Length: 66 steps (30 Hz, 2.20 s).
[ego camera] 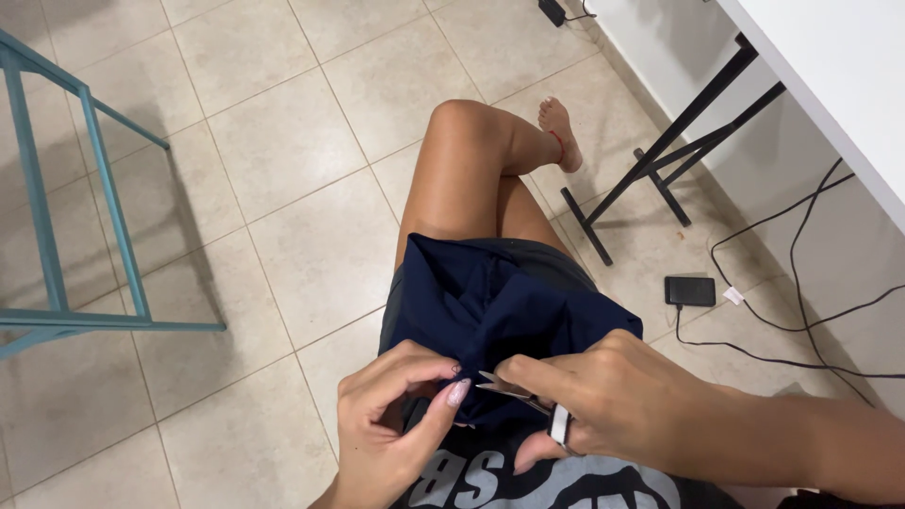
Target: Trimming loose threads from a dark blue garment using small scissors
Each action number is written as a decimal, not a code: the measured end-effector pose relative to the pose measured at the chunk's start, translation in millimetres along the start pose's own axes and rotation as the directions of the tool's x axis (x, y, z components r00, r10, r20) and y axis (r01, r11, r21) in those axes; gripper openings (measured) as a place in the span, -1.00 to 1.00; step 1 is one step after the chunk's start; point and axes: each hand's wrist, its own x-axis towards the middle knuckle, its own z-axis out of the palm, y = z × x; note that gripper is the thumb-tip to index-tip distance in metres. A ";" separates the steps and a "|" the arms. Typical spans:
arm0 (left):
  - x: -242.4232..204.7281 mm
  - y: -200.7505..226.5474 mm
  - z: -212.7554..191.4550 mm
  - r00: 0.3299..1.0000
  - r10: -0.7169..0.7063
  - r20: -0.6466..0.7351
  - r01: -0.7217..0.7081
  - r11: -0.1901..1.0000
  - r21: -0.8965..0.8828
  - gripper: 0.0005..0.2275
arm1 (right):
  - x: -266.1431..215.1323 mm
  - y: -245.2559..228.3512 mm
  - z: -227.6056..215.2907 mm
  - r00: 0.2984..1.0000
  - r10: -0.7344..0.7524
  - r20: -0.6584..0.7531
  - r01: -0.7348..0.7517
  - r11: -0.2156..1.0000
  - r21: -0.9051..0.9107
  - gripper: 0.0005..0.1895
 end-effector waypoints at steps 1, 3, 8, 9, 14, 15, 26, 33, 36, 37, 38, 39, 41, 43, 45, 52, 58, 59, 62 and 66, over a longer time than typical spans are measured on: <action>0.5 0.3 0.0 1.000 -0.002 0.000 0.002 1.000 0.001 -0.96 | -0.5 -0.8 0.0 1.000 0.000 0.001 0.000 1.000 0.002 -0.27; 1.9 0.6 0.1 1.000 0.006 0.001 -0.006 1.000 -0.003 -0.96 | -1.4 -2.2 -0.3 1.000 0.001 -0.003 -0.001 1.000 -0.011 -0.28; -0.5 0.7 -0.2 1.000 0.002 0.012 -0.002 1.000 0.001 -0.95 | 0.7 -1.5 3.5 0.999 0.038 -0.002 -0.038 0.999 0.036 -0.29; -0.5 0.2 -0.2 1.000 0.002 0.010 -0.002 1.000 -0.006 -0.94 | 1.2 -0.1 4.6 0.999 0.025 -0.021 -0.024 0.999 0.032 -0.27; 2.5 7.1 2.1 0.996 0.088 0.010 -0.088 0.993 0.082 -0.94 | 3.9 1.3 1.0 0.998 0.060 0.006 -0.060 0.996 0.071 -0.30; 3.5 10.2 2.6 0.993 0.113 0.016 -0.115 0.988 0.100 -0.94 | 4.5 1.0 -0.3 0.998 0.052 0.018 -0.053 0.995 0.081 -0.30; 0.7 4.8 0.6 0.985 0.154 0.077 -0.156 0.988 0.013 -0.90 | 18.7 22.3 -12.2 0.984 -0.176 0.011 0.169 0.959 0.227 -0.50; 4.6 10.0 9.2 0.972 0.236 -0.005 -0.233 0.961 0.151 -0.95 | 5.1 21.1 -18.8 0.980 -0.101 0.171 0.085 0.991 0.100 -0.59; 4.3 8.1 7.7 0.979 0.199 -0.044 -0.187 0.963 0.193 -0.92 | 26.7 -15.0 -75.6 0.944 -0.226 -0.238 0.262 0.956 0.129 -0.81; 2.5 9.8 8.0 0.980 0.194 -0.039 -0.183 0.964 0.192 -0.92 | 32.9 -9.0 -72.4 0.946 -0.220 -0.240 0.257 0.957 0.134 -0.81; 0.7 11.9 8.5 0.976 0.215 -0.034 -0.201 0.949 0.244 -0.93 | 38.9 -3.1 -69.6 0.949 -0.266 -0.168 0.288 0.950 0.124 -0.75; 3.2 12.1 8.3 0.967 0.252 -0.029 -0.232 0.926 0.298 -0.93 | 47.4 4.5 -68.8 0.943 -0.317 -0.098 0.326 0.940 0.102 -0.65; -2.0 0.6 11.8 0.932 0.355 -0.070 -0.297 0.860 0.415 -0.89 | 56.3 10.9 -50.3 0.940 -0.323 -0.114 0.336 0.932 0.135 -0.74; -1.6 -3.5 18.8 0.887 0.448 -0.112 -0.328 0.782 0.530 -0.85 | 60.1 14.9 -37.3 0.937 -0.330 -0.117 0.347 0.921 0.179 -0.77; 2.6 2.2 26.8 0.859 0.506 -0.070 -0.366 0.705 0.608 -0.79 | 58.7 13.6 -28.3 0.936 -0.333 -0.113 0.346 0.930 0.121 -0.82; 13.0 2.4 38.6 0.714 0.207 0.669 -0.134 0.978 -0.159 -0.70 | 44.6 37.5 -10.5 0.756 -0.069 -0.651 0.215 0.965 0.147 -0.68; 33.1 -34.0 18.2 0.873 0.486 0.047 -0.464 0.796 0.389 -0.66 | 42.2 47.8 3.6 0.731 0.056 -0.680 0.410 0.760 0.505 -0.70; 44.9 -28.4 20.7 0.905 0.402 0.137 -0.425 0.863 0.275 -0.70 | 43.4 45.7 2.6 0.718 0.052 -0.694 0.447 0.729 0.518 -0.71; 56.7 -21.2 15.5 0.923 0.247 0.296 -0.287 0.953 0.099 -0.77 | 46.9 43.5 -3.8 0.659 0.073 -0.749 0.550 0.633 0.545 -0.67; 59.1 -38.4 -16.8 0.876 0.172 0.450 -0.197 0.980 0.010 -0.30 | 35.0 107.9 6.2 0.739 0.155 -0.656 0.604 0.279 0.747 -0.55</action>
